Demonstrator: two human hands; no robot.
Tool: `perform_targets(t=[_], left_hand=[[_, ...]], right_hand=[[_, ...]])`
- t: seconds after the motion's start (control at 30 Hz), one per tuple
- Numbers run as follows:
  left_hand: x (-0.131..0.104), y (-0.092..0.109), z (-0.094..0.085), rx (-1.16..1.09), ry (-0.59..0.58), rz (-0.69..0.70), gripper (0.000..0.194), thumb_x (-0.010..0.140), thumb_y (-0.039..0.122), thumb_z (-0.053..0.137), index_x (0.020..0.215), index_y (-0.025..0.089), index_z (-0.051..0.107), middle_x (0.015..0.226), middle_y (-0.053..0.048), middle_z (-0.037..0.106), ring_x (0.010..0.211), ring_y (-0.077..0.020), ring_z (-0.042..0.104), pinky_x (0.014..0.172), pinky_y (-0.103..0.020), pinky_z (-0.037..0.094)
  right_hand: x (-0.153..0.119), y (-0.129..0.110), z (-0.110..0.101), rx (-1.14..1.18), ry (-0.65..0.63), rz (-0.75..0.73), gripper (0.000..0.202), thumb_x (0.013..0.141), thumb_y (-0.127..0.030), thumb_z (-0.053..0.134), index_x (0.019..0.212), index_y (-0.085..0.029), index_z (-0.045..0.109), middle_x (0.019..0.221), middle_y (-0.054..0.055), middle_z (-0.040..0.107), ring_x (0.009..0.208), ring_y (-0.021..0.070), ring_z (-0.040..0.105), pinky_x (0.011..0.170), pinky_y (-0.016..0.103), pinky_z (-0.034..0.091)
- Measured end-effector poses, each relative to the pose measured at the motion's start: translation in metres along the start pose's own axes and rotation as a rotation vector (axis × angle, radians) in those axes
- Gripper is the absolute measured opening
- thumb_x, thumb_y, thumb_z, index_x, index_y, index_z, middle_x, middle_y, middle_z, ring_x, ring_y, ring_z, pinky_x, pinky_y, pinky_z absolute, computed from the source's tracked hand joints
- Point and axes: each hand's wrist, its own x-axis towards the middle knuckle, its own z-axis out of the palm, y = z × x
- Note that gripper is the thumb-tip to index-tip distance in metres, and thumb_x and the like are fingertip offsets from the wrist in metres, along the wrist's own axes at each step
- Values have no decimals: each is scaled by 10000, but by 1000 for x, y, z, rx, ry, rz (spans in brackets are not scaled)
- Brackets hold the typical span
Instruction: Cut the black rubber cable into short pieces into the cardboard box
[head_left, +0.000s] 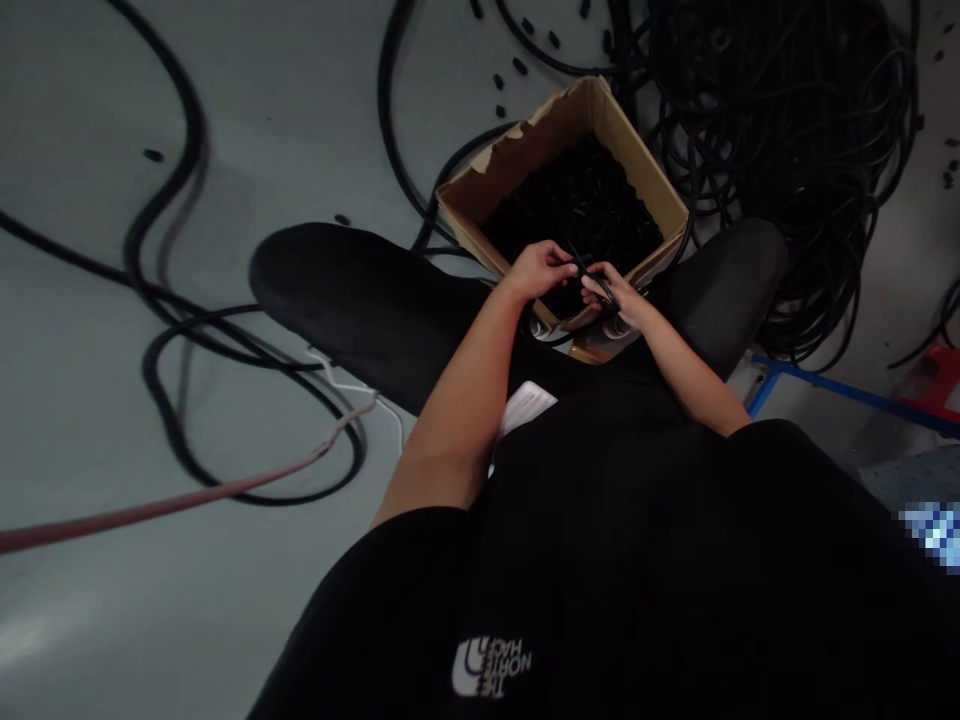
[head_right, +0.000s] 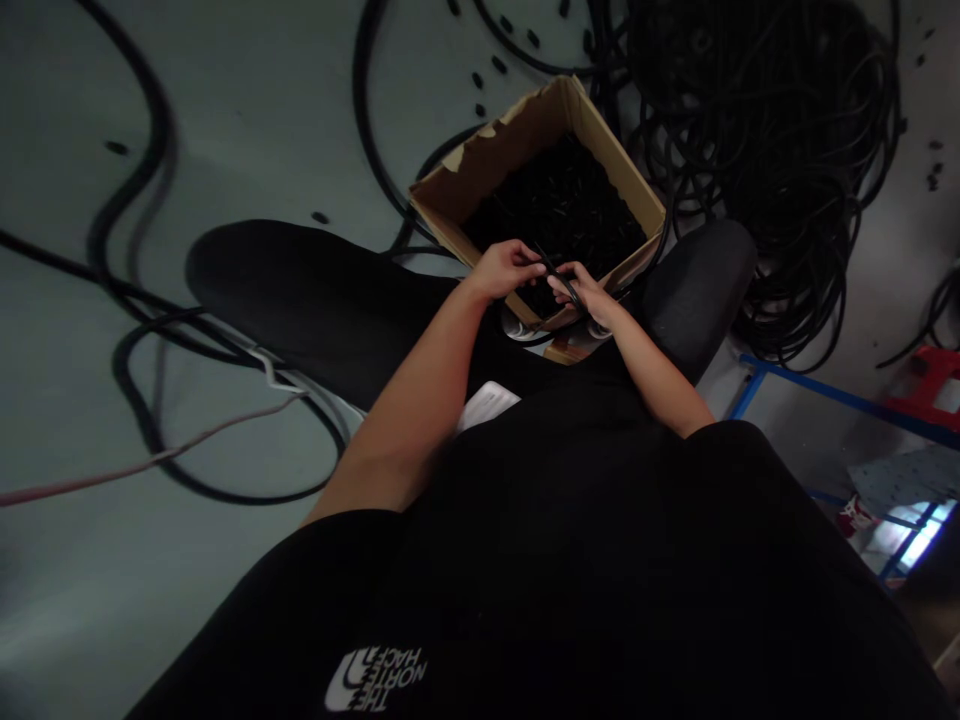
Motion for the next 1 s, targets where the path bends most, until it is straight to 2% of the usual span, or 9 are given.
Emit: perform_targets(t=[0.13,0.2,0.33,0.43,0.6,0.8,0.9,1.0], left_hand=[[-4,7,1,0,-14,-23,337,908,286,997,1011,237,680,796,-6,738,789,-250,773,883,-472,746],[-3,6,0,20,-3,-44,378,930,317,1029,1011,237,669,808,-15,749,788,-246,780,880,-456,742],[4,-7,-1,17,24,-32,417,970,409,1031,1034,243,654,871,-37,777,775,-218,753,818,-381,690],[9,-17,-2,14,33,-36,389,961,424,993,1096,238,679,934,-44,789,766,-205,723,783,-353,659],[9,-22,-5,78,73,-14,307,902,333,934,1110,234,730,1018,-56,774,854,-246,745,891,-436,708],[3,-12,-6,65,-43,22,203,865,251,887,1010,238,746,954,-64,793,901,-281,761,948,-488,728],[1,-9,-7,74,-58,47,187,860,267,887,992,239,758,921,-58,803,893,-282,757,964,-495,740],[2,-9,-9,132,-36,80,174,868,294,893,991,249,778,906,-52,796,990,-318,783,1067,-521,732]], right_hand=[[-3,-6,4,-23,18,1,715,934,-553,1192,1217,-311,581,895,-98,740,796,127,782,659,145,563],[-3,-7,5,-39,26,-23,746,920,-563,1206,1181,-311,554,833,-116,705,700,114,719,597,143,519],[-1,-5,8,-36,43,-69,799,902,-559,1231,1124,-315,503,729,-147,632,536,92,571,477,158,416],[0,-3,7,-23,47,-68,785,938,-561,1214,1122,-315,491,698,-151,628,496,89,552,441,157,400],[1,-1,4,-16,89,-33,739,994,-511,1186,1116,-314,484,682,-148,643,484,91,565,426,142,420],[2,-5,-1,-12,61,58,653,1051,-504,1140,1154,-299,529,806,-84,758,645,114,751,564,141,600],[4,-5,-3,-40,63,57,694,1018,-518,1164,1130,-307,512,778,-107,706,607,106,697,518,135,544],[4,-4,-3,-72,57,27,796,924,-537,1233,1096,-314,489,711,-138,617,524,101,595,443,148,445]])
